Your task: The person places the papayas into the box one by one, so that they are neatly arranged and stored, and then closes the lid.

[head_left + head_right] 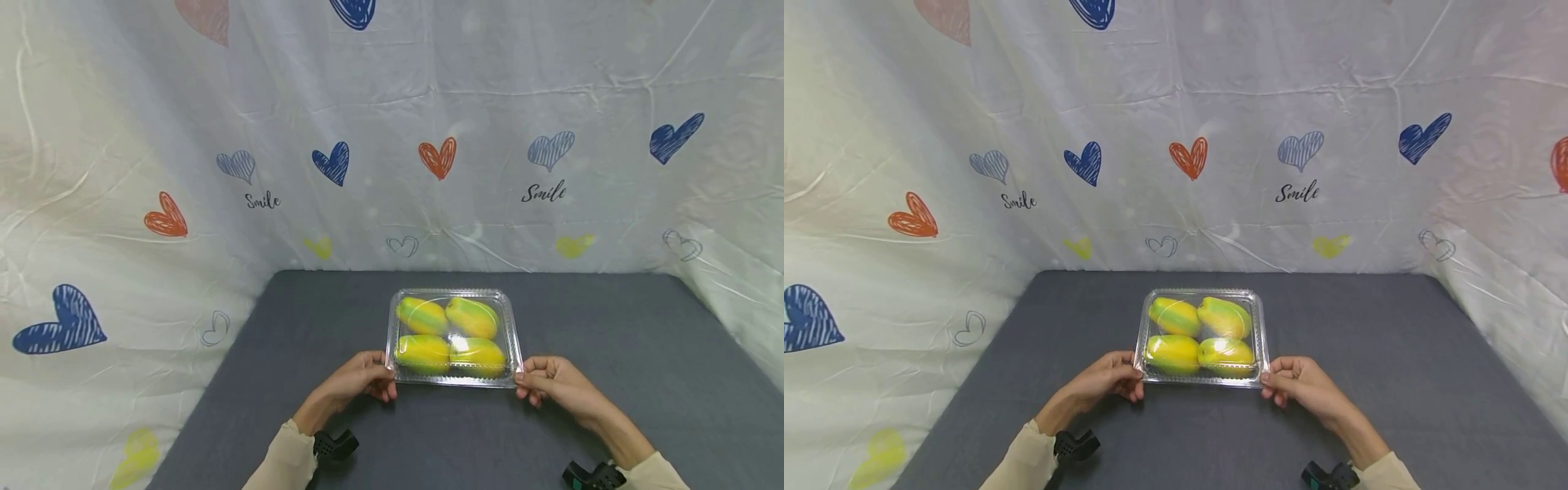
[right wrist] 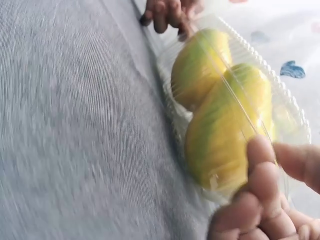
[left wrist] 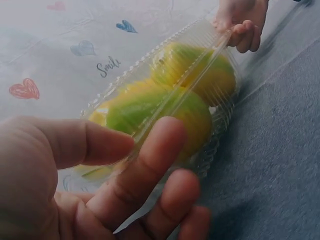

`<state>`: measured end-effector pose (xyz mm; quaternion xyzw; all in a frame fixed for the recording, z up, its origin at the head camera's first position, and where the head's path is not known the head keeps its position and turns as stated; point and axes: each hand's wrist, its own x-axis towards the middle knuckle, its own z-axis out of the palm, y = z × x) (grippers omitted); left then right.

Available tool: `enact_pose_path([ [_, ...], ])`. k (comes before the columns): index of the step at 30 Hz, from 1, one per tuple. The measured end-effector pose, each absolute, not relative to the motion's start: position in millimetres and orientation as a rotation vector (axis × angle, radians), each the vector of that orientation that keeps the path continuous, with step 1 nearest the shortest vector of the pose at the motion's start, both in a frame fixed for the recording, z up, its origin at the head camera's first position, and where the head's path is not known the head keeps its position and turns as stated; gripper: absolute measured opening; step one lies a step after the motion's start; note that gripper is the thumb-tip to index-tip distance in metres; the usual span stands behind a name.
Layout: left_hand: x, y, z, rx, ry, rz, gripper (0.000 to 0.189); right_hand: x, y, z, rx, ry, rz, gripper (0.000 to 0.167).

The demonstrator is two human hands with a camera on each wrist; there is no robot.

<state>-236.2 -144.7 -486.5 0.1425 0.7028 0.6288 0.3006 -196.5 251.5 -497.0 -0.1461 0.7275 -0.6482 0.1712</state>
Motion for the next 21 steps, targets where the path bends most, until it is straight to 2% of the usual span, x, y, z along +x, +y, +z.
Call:
enact_pose_path([
  [9,-228.7,-136.1,-484.7,0.323,1.988,1.677,0.008,-193.7,250.0,-498.7,-0.357,2.004,-1.888,0.012],
  [21,-230.5,-143.1,-479.9,0.371,1.885,1.597,0.011,-192.0,256.1,-491.3,-0.486,1.890,-1.853,0.012],
])
